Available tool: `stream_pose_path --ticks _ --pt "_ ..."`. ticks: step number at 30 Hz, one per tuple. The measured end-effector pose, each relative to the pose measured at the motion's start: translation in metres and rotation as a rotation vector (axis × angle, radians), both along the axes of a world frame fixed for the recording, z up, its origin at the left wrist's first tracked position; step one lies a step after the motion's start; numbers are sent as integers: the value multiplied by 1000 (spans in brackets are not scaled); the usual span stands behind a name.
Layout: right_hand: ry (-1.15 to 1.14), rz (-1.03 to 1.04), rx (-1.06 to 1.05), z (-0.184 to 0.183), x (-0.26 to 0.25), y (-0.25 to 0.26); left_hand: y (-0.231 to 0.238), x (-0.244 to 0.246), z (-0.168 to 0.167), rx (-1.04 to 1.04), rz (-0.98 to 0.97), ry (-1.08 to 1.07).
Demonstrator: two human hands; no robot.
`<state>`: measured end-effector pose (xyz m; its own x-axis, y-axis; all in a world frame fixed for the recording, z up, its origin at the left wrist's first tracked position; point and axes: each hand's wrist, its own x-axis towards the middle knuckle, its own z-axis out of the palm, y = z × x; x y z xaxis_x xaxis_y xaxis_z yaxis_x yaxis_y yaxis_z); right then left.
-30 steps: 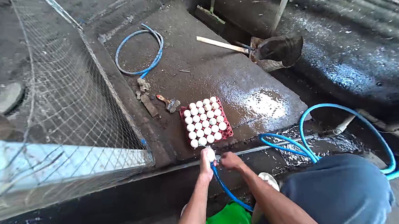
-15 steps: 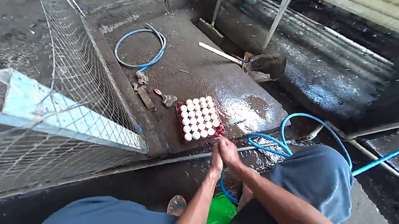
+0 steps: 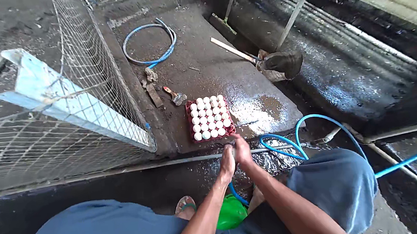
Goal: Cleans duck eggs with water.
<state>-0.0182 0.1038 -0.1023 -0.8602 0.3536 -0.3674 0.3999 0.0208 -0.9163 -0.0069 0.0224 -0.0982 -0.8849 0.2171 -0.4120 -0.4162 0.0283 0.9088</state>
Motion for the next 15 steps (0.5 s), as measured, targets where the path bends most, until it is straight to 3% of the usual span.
stream_pose_path --ticks 2,5,8,12,15 --pt "-49 -74 -42 6 -1 -5 1 -1 4 -29 24 23" --pt "68 10 14 12 15 -14 2 1 -3 19 46 54" --pt "-33 -72 -63 7 -1 -1 6 -1 -5 -59 41 20" --pt "109 6 24 7 15 -10 0 -2 -7 9 6 30" --pt "-9 -81 -48 7 -1 -1 4 -6 -10 -56 23 -27"
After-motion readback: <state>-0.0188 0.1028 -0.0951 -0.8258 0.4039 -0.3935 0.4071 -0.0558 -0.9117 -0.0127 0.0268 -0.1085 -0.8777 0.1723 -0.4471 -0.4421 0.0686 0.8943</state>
